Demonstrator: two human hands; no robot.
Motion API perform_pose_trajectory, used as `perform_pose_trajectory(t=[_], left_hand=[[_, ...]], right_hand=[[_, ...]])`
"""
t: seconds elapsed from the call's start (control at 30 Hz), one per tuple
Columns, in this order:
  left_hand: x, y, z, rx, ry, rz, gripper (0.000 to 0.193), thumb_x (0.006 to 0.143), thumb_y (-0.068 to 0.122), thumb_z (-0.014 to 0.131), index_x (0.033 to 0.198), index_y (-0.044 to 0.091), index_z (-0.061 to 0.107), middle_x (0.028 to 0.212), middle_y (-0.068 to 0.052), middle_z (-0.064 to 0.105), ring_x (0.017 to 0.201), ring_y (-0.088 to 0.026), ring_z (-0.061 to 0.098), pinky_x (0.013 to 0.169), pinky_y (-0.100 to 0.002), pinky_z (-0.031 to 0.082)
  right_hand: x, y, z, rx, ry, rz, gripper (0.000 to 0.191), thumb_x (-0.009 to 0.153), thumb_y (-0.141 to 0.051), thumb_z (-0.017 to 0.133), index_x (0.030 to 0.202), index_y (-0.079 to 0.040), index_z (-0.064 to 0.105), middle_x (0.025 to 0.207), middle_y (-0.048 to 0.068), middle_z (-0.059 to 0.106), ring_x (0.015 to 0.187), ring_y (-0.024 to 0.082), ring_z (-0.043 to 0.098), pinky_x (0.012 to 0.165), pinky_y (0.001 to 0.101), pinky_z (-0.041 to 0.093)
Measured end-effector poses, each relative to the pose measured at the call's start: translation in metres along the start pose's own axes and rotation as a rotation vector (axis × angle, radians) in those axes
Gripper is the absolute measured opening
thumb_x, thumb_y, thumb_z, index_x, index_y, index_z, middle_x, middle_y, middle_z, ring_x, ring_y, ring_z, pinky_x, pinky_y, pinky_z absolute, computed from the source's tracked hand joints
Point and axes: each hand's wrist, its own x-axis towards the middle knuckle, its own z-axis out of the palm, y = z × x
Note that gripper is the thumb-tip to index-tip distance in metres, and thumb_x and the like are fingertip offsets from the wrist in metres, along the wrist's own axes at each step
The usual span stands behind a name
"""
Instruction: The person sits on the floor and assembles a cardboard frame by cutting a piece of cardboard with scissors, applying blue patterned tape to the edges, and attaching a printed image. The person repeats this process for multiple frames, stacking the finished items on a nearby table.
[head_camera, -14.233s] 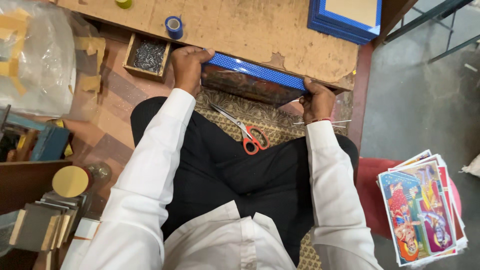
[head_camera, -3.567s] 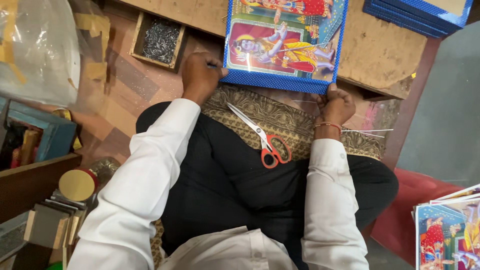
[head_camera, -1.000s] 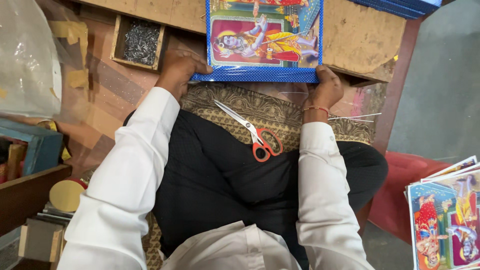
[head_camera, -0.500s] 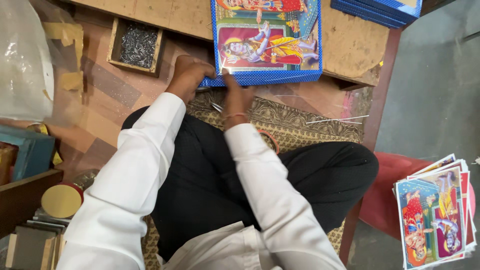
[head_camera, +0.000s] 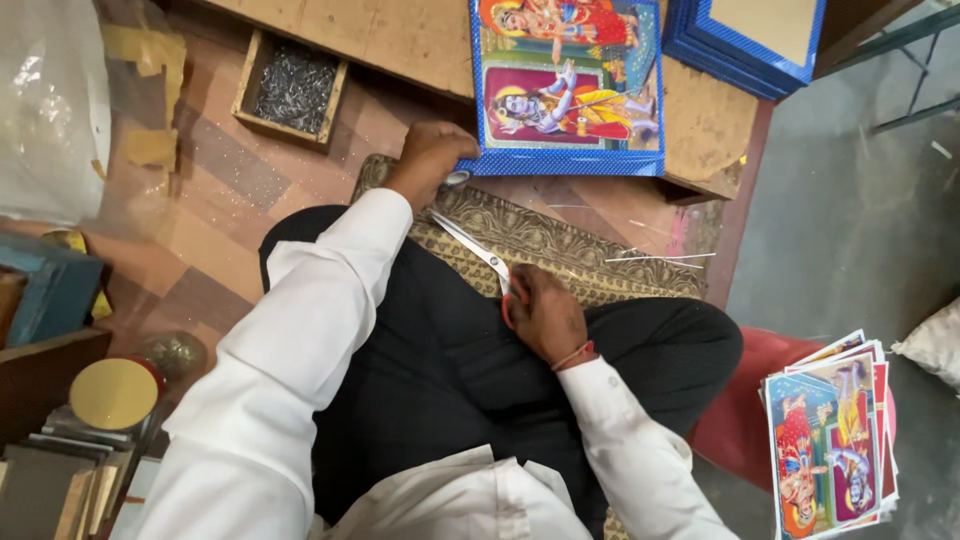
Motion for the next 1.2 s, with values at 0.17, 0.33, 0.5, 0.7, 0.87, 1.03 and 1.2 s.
perform_pose_trajectory(t=[0.17, 0.33, 0.5, 0.7, 0.87, 1.03, 1.2], left_hand=[[0.001, -0.001, 0.003, 0.122, 0.035, 0.180, 0.007, 0.075, 0.003, 0.075, 0.081, -0.002, 0.076, 0.076, -0.007, 0.075, 0.069, -0.015, 0.068, 0.064, -0.029, 0.053], [0.001, 0.005, 0.003, 0.318, 0.077, 0.107, 0.008, 0.073, 0.004, 0.075, 0.079, 0.000, 0.077, 0.075, -0.008, 0.076, 0.068, -0.017, 0.068, 0.064, -0.032, 0.053], [-0.008, 0.014, 0.003, 0.196, 0.134, 0.021, 0.008, 0.071, 0.006, 0.076, 0.075, -0.002, 0.074, 0.070, -0.011, 0.071, 0.061, -0.022, 0.066, 0.049, -0.037, 0.051], [-0.010, 0.016, 0.004, 0.188, 0.145, -0.085, 0.009, 0.075, 0.009, 0.074, 0.077, -0.001, 0.073, 0.067, -0.010, 0.067, 0.055, -0.023, 0.062, 0.041, -0.037, 0.048], [-0.004, 0.010, 0.003, 0.129, 0.087, 0.116, 0.009, 0.073, 0.005, 0.075, 0.077, -0.003, 0.073, 0.070, -0.010, 0.070, 0.060, -0.021, 0.065, 0.047, -0.038, 0.051], [-0.006, 0.015, 0.003, 0.145, 0.133, 0.036, 0.009, 0.070, 0.003, 0.074, 0.078, -0.001, 0.074, 0.071, -0.009, 0.072, 0.062, -0.019, 0.066, 0.049, -0.038, 0.053], [-0.010, 0.021, 0.002, 0.126, 0.093, -0.024, 0.007, 0.072, 0.002, 0.073, 0.078, -0.001, 0.075, 0.071, -0.010, 0.071, 0.058, -0.020, 0.063, 0.044, -0.037, 0.048]], right_hand=[[-0.003, 0.016, 0.013, -0.097, -0.195, 0.173, 0.062, 0.076, -0.015, 0.077, 0.133, -0.009, 0.055, 0.098, 0.018, 0.074, 0.086, 0.043, 0.070, 0.076, 0.0520, 0.055], [-0.001, 0.024, 0.008, -0.051, -0.112, 0.028, 0.056, 0.072, -0.021, 0.084, 0.123, -0.010, 0.064, 0.099, 0.018, 0.076, 0.082, 0.038, 0.074, 0.071, 0.0464, 0.058], [-0.034, -0.010, 0.007, 1.110, -0.335, 0.445, 0.048, 0.089, -0.030, 0.073, 0.125, 0.000, 0.064, 0.078, 0.007, 0.065, 0.058, 0.014, 0.061, 0.047, 0.0236, 0.046], [-0.023, -0.043, 0.023, 1.337, -0.289, 0.515, 0.055, 0.096, -0.045, 0.061, 0.129, -0.002, 0.063, 0.077, 0.004, 0.063, 0.054, 0.012, 0.061, 0.043, 0.0214, 0.038], [0.008, -0.043, 0.032, 1.323, -0.197, 0.404, 0.052, 0.098, -0.040, 0.064, 0.130, 0.001, 0.064, 0.077, 0.004, 0.062, 0.053, 0.012, 0.058, 0.042, 0.0216, 0.034], [0.022, -0.039, 0.041, 1.298, -0.131, 0.383, 0.047, 0.096, -0.033, 0.069, 0.128, 0.001, 0.065, 0.075, 0.005, 0.063, 0.051, 0.012, 0.059, 0.041, 0.0223, 0.035], [0.022, -0.030, 0.046, 1.308, -0.078, 0.384, 0.046, 0.096, -0.029, 0.070, 0.128, 0.003, 0.066, 0.075, 0.002, 0.062, 0.049, 0.010, 0.056, 0.041, 0.0215, 0.037]])
